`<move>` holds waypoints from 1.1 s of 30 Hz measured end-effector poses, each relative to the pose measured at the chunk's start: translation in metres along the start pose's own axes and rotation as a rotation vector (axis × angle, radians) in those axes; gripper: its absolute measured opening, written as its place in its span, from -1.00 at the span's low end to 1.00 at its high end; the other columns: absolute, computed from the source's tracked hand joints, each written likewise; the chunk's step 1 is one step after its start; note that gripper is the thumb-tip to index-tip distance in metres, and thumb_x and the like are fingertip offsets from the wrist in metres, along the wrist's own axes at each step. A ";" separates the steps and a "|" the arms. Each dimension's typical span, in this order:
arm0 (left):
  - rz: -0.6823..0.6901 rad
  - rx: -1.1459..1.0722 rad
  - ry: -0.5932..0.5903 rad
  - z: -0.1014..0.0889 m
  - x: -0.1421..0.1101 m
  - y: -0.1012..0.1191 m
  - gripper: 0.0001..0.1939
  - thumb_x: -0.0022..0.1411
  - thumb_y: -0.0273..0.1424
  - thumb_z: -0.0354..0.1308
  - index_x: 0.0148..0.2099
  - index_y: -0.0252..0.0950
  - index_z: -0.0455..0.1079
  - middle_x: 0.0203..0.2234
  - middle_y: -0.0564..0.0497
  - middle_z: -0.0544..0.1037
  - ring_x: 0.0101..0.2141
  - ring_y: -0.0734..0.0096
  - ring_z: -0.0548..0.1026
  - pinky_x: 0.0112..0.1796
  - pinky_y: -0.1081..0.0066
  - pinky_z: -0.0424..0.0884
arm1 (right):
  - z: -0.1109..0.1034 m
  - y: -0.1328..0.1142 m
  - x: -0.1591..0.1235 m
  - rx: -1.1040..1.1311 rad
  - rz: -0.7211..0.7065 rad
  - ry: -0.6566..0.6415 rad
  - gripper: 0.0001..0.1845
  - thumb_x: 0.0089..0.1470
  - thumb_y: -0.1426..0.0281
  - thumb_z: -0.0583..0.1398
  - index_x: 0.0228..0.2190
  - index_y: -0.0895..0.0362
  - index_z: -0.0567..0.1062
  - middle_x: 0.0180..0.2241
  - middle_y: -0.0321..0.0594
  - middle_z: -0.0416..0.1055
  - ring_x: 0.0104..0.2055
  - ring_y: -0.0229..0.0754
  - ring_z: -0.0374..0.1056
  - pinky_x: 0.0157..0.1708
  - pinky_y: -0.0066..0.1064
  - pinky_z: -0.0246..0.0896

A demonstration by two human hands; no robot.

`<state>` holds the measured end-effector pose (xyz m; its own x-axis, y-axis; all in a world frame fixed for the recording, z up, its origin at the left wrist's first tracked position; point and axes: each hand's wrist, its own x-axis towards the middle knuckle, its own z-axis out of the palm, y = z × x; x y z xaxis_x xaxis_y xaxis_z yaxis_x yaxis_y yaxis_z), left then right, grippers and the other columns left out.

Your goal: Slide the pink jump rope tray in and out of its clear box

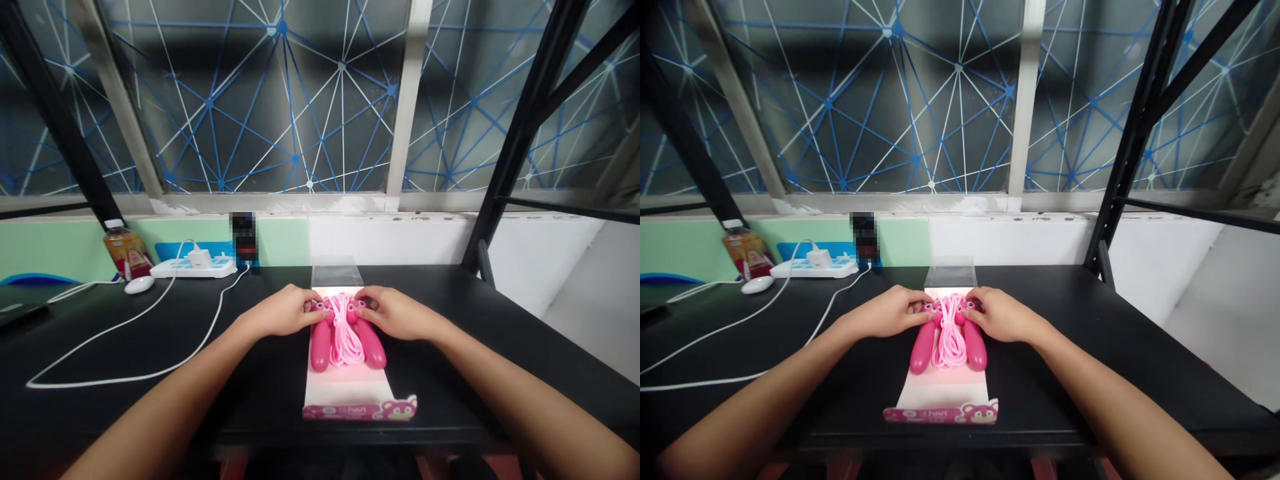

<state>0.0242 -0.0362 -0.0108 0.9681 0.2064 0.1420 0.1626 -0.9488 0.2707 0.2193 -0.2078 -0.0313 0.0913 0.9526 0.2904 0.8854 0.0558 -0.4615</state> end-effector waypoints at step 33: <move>0.005 0.055 0.255 0.002 0.011 -0.047 -0.62 0.32 -0.32 -0.04 0.14 -0.22 0.30 0.18 -0.11 0.27 0.14 0.19 0.31 0.14 0.24 0.21 | 0.001 -0.055 -0.007 -0.418 -0.437 -0.231 -0.53 0.25 0.32 0.04 0.18 -0.08 0.27 0.04 -0.06 0.34 -0.12 -0.04 0.36 -0.29 -0.29 0.27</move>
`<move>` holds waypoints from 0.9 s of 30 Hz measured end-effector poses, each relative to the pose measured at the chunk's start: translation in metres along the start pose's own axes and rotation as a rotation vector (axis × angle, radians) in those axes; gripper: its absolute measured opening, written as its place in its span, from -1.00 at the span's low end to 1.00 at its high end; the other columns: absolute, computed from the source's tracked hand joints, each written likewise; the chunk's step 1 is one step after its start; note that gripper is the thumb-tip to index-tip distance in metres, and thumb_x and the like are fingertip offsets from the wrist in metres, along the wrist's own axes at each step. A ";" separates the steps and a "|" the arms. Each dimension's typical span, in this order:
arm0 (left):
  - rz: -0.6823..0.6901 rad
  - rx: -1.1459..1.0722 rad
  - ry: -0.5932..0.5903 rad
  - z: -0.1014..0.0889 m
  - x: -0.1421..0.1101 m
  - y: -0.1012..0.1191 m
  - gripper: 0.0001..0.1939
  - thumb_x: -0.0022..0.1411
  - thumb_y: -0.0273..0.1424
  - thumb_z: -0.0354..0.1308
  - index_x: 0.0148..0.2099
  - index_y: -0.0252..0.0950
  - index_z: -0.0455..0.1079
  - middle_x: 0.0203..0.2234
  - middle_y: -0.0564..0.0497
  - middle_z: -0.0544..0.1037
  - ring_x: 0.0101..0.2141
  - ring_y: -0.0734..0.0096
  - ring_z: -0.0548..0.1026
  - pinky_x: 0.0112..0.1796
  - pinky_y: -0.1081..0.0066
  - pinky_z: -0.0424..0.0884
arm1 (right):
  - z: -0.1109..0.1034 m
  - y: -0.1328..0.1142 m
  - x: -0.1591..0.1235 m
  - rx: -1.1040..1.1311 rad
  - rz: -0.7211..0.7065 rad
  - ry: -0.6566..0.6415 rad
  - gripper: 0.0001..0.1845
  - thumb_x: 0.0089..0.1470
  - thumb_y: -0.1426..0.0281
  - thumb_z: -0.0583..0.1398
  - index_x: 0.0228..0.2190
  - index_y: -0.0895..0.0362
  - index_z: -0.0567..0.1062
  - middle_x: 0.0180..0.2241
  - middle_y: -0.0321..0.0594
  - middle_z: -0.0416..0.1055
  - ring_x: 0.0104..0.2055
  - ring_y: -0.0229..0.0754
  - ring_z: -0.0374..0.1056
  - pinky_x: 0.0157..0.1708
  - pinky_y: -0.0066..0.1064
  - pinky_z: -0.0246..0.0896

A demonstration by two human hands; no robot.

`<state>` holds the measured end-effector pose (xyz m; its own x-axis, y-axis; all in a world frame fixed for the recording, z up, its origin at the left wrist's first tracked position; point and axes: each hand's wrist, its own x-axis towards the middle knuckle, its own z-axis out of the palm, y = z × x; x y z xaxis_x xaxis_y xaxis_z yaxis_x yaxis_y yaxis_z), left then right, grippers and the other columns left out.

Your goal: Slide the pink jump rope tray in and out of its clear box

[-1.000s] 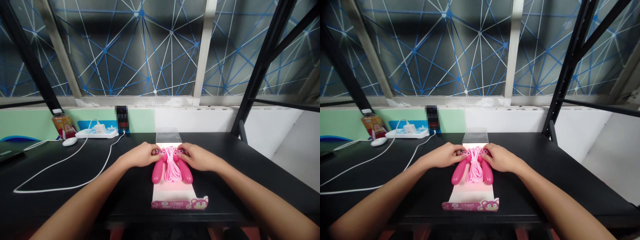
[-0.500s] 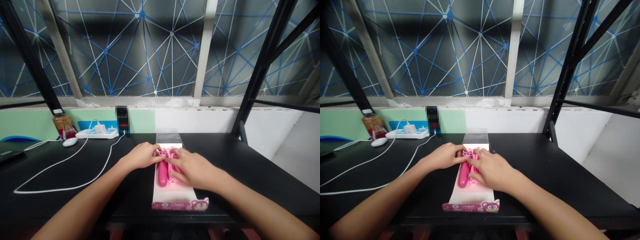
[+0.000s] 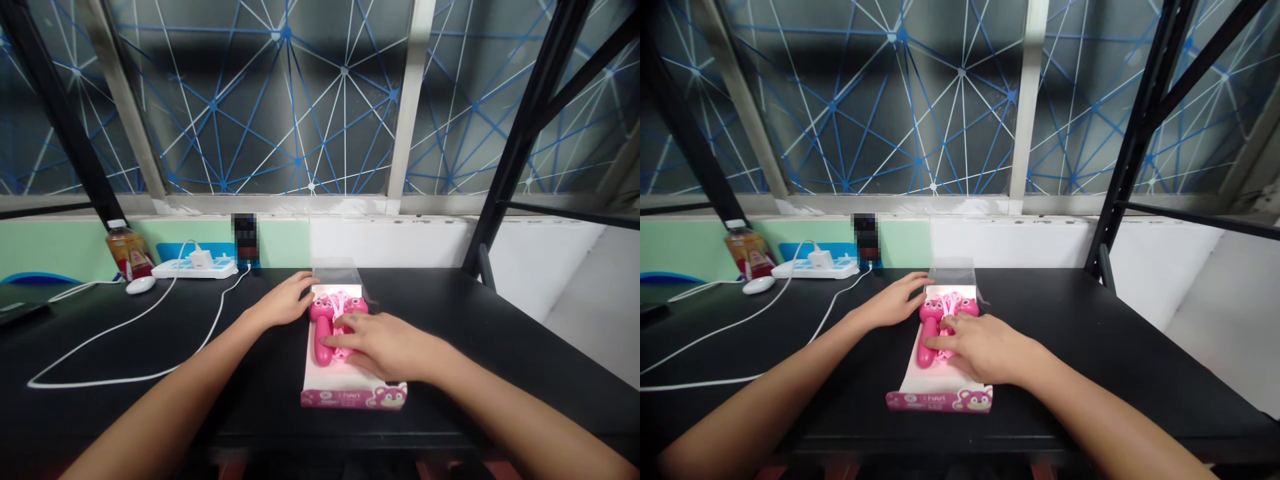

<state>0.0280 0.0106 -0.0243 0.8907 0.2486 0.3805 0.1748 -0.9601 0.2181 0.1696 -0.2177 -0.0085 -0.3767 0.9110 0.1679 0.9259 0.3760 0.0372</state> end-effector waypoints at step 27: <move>0.001 -0.086 -0.011 -0.005 -0.005 0.032 -0.81 0.19 -0.46 -0.01 -0.16 -0.23 0.36 -0.19 -0.03 0.52 -0.20 0.28 0.49 -0.21 0.34 0.41 | 0.011 -0.012 0.005 0.108 -0.084 0.094 -0.58 0.20 0.13 0.13 0.00 0.06 0.46 -0.13 -0.12 0.44 -0.11 -0.10 0.35 -0.11 -0.29 0.24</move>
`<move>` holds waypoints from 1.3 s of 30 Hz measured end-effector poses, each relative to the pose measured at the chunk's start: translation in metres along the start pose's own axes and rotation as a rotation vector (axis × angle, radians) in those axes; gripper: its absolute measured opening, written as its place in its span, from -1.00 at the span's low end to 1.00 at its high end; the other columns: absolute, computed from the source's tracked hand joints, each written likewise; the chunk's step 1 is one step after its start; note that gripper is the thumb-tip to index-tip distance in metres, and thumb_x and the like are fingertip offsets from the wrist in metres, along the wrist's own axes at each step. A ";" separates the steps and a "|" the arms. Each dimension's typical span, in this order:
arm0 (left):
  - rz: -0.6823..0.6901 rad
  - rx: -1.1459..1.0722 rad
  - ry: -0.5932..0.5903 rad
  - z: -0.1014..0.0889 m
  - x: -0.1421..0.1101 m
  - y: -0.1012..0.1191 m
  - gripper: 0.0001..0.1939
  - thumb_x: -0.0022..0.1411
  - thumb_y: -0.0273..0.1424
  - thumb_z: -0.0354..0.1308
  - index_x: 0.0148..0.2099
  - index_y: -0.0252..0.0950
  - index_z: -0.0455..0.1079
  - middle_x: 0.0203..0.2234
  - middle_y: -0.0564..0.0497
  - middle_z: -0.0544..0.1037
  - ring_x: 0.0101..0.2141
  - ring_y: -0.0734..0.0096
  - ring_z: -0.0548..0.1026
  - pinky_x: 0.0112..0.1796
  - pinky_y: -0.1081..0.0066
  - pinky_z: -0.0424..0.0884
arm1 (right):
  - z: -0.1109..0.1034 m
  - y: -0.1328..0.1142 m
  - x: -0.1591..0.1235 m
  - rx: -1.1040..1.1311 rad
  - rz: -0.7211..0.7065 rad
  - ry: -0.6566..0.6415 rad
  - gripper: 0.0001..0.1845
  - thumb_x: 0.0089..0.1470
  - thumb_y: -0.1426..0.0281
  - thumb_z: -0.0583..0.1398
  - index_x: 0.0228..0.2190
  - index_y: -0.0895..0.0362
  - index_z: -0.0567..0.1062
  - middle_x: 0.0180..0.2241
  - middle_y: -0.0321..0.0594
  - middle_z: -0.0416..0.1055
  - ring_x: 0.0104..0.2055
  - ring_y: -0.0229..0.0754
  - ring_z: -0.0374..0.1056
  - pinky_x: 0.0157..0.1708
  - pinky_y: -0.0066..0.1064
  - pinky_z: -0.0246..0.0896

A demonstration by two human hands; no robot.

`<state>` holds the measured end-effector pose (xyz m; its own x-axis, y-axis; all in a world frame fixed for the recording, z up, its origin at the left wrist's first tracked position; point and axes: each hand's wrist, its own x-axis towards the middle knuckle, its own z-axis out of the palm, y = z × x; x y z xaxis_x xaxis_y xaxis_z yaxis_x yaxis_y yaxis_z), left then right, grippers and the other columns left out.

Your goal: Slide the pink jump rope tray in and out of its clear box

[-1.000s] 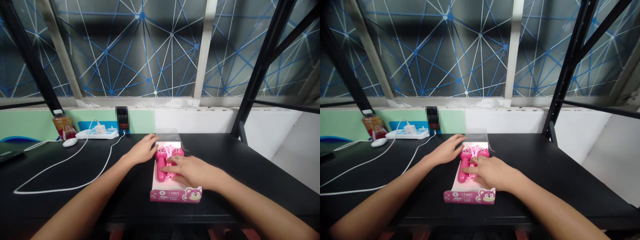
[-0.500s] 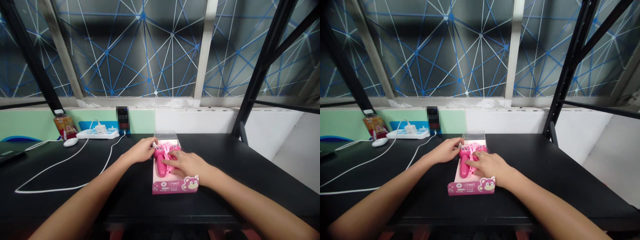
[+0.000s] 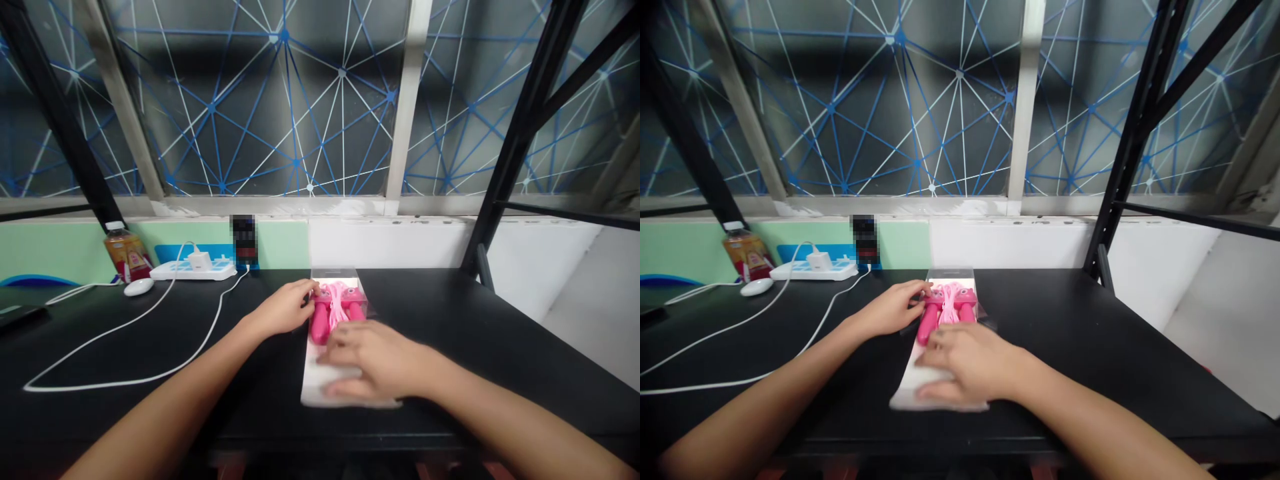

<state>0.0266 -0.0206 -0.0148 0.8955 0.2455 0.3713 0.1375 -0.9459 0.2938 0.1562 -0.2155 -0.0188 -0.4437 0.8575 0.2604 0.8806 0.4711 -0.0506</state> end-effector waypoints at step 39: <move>0.061 -0.005 -0.087 -0.007 -0.012 0.010 -0.65 0.26 -0.20 0.11 0.05 -0.19 0.34 -0.02 -0.04 0.47 -0.07 0.22 0.45 -0.06 0.30 0.34 | 0.005 0.056 -0.027 -0.004 0.462 0.295 -0.43 0.17 0.16 0.13 0.16 0.07 0.26 0.12 0.03 0.18 0.17 0.10 0.14 0.13 -0.03 0.13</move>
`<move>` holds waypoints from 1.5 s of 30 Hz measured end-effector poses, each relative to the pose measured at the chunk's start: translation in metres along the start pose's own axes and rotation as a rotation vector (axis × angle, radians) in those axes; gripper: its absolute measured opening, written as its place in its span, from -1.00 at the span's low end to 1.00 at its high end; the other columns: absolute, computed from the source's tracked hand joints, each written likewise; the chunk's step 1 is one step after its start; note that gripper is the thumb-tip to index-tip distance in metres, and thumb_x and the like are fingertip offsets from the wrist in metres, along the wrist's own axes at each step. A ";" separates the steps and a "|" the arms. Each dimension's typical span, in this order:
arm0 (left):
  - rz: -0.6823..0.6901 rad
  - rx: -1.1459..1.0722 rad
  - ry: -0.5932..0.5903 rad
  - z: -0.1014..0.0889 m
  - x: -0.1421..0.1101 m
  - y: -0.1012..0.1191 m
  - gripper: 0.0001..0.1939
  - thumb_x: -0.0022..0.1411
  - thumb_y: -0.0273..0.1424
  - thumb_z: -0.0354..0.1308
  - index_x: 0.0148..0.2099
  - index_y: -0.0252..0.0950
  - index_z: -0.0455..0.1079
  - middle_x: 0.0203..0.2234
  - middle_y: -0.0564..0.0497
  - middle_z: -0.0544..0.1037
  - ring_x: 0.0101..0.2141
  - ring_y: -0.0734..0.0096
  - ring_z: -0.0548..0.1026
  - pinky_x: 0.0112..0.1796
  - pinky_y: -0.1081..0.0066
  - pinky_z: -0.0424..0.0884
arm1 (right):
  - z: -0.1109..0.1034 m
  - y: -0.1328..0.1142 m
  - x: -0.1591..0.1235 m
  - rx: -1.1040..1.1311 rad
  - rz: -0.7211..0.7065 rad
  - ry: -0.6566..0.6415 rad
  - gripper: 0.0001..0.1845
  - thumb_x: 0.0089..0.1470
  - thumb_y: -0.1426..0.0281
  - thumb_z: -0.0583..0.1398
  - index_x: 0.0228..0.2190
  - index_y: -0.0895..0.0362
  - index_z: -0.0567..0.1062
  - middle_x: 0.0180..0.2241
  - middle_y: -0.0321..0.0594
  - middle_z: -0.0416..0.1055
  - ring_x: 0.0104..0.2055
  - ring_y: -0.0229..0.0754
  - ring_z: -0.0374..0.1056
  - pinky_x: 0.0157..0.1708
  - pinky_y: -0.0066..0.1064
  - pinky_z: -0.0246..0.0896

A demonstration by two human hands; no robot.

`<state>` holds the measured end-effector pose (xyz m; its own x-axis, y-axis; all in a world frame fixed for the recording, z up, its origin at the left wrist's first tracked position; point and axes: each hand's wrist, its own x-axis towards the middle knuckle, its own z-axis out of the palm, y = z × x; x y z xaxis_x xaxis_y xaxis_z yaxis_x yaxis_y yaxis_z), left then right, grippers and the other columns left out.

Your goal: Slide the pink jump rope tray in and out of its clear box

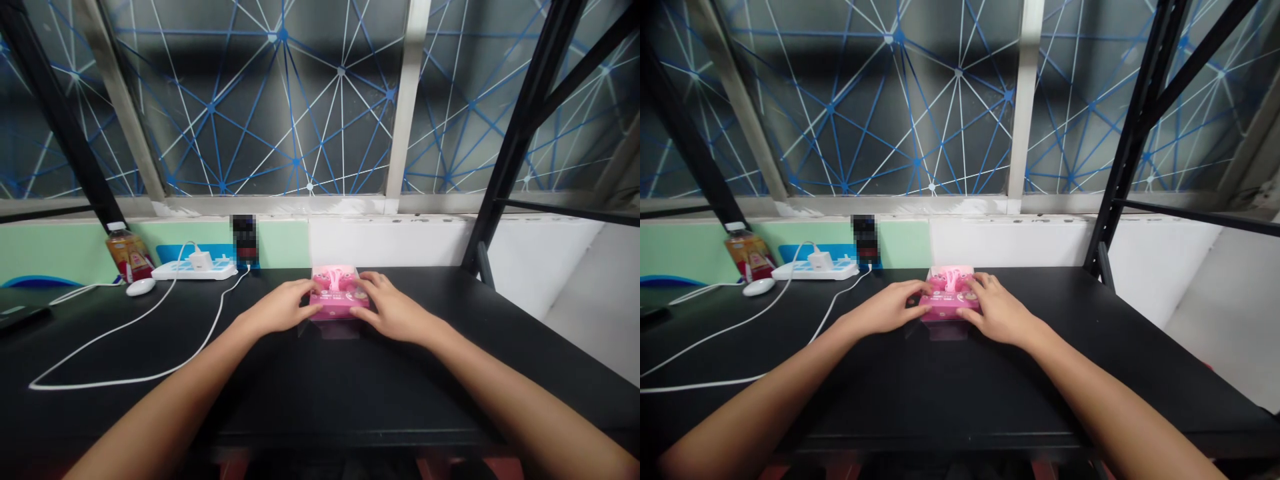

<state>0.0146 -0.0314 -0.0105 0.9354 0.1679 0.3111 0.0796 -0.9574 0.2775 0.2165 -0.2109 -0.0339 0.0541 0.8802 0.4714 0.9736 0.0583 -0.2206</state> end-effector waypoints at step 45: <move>0.048 -0.100 -0.015 -0.002 -0.003 0.002 -0.52 0.19 -0.39 0.15 0.17 -0.15 0.27 0.11 -0.07 0.36 0.09 0.20 0.35 0.09 0.20 0.28 | -0.004 -0.007 0.002 0.005 -0.117 -0.027 -0.73 0.19 0.37 0.10 -0.07 0.14 0.38 -0.05 -0.02 0.34 0.00 -0.04 0.32 0.00 -0.15 0.29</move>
<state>0.0113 -0.0336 -0.0093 0.9423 0.1178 0.3133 0.0001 -0.9361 0.3517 0.2109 -0.2117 -0.0283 -0.0663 0.8796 0.4711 0.9719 0.1639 -0.1691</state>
